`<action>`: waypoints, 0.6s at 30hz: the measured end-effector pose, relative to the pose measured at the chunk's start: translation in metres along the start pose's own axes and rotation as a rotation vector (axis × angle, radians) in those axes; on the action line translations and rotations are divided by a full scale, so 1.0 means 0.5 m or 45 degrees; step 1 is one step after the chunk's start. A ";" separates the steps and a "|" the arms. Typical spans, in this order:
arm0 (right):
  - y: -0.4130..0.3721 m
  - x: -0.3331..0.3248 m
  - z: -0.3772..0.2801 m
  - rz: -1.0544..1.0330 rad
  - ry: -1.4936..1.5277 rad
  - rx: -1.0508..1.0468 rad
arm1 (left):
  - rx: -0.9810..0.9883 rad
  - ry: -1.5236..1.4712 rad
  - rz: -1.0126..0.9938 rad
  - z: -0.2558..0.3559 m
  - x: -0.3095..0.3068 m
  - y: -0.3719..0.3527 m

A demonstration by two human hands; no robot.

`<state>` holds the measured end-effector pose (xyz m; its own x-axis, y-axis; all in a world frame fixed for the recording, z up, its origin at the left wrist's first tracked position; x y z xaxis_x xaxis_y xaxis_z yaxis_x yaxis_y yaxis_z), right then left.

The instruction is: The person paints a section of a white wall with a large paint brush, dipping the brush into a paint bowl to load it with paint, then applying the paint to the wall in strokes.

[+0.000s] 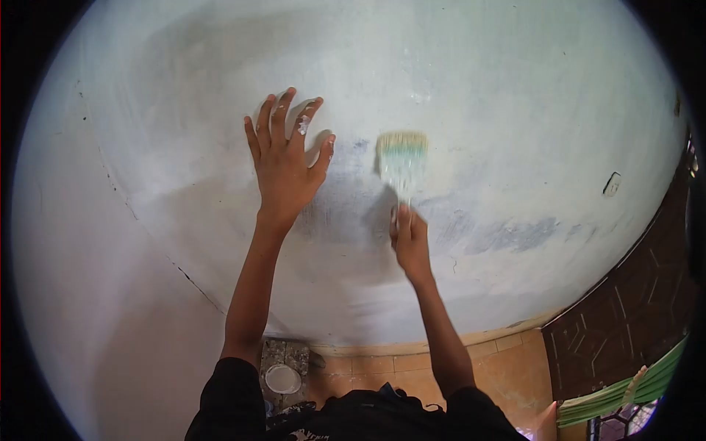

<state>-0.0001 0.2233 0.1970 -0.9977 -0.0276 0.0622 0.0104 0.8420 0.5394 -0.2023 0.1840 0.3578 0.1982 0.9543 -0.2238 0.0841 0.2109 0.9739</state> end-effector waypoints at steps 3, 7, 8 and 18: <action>-0.070 0.015 0.013 -0.004 0.084 0.191 | 0.015 0.001 -0.004 -0.002 -0.006 0.001; -0.001 0.032 -0.080 0.031 0.086 -0.003 | 0.018 -0.009 -0.022 -0.010 -0.006 -0.001; 0.034 0.041 -0.108 -0.003 0.088 0.012 | 0.008 -0.024 -0.026 -0.012 -0.011 0.000; -0.070 0.075 0.000 -0.007 0.066 0.135 | -0.090 -0.085 -0.016 -0.152 -0.066 -0.104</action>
<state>-0.0377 0.1931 0.1804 -0.9929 -0.0576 0.1044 -0.0048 0.8941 0.4478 -0.2873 0.1578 0.3172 0.2628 0.9356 -0.2357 0.0181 0.2394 0.9707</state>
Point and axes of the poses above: each hand's wrist, its own y-axis towards the middle knuckle, its own x-axis out of the palm, z = x × y, the point moved 7 cm from there along y, towards the middle knuckle, and after that the axes turned 3 degrees about y, right-handed, at the moved point
